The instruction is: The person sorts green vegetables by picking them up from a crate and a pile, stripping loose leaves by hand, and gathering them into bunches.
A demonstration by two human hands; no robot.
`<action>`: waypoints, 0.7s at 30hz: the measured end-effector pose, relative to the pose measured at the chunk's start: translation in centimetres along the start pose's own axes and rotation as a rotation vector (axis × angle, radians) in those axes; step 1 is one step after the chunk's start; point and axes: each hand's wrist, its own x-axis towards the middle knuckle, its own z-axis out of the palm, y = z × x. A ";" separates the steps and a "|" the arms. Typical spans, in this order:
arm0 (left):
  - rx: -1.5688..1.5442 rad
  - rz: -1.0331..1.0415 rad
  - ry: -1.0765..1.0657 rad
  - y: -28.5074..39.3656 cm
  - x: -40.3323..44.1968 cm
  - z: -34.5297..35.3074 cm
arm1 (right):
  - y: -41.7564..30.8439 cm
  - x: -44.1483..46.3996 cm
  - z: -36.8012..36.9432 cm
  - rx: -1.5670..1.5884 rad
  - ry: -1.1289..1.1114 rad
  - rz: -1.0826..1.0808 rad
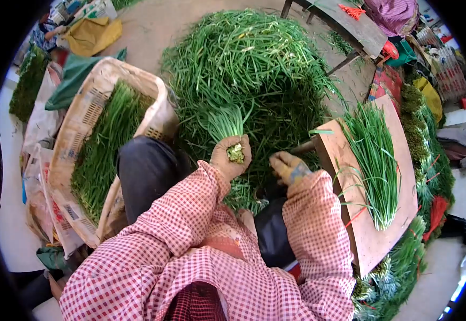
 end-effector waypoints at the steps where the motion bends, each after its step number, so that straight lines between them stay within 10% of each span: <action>1: 0.021 -0.008 -0.014 -0.2 -0.2 -0.8 | -1.4 0.1 0.7 -0.009 0.028 0.068; 6: 0.230 0.045 -0.077 -2.8 -1.6 -2.1 | -7.5 0.6 3.8 -0.253 -0.048 -0.035; 10: 1.397 0.706 -0.644 -3.7 -2.6 -4.3 | -9.6 0.4 6.8 -0.678 0.065 0.074; 12: 0.907 -0.026 -0.099 -4.7 -5.6 -0.5 | -10.9 -2.4 6.5 -0.667 0.071 0.005; 18: 1.419 -0.252 -0.450 -4.6 -7.8 3.0 | -7.6 -4.7 2.2 -0.446 0.099 -0.466; 21: 0.943 -0.086 -0.546 -5.8 -9.1 3.8 | -7.4 -8.5 1.2 -0.621 0.141 -0.475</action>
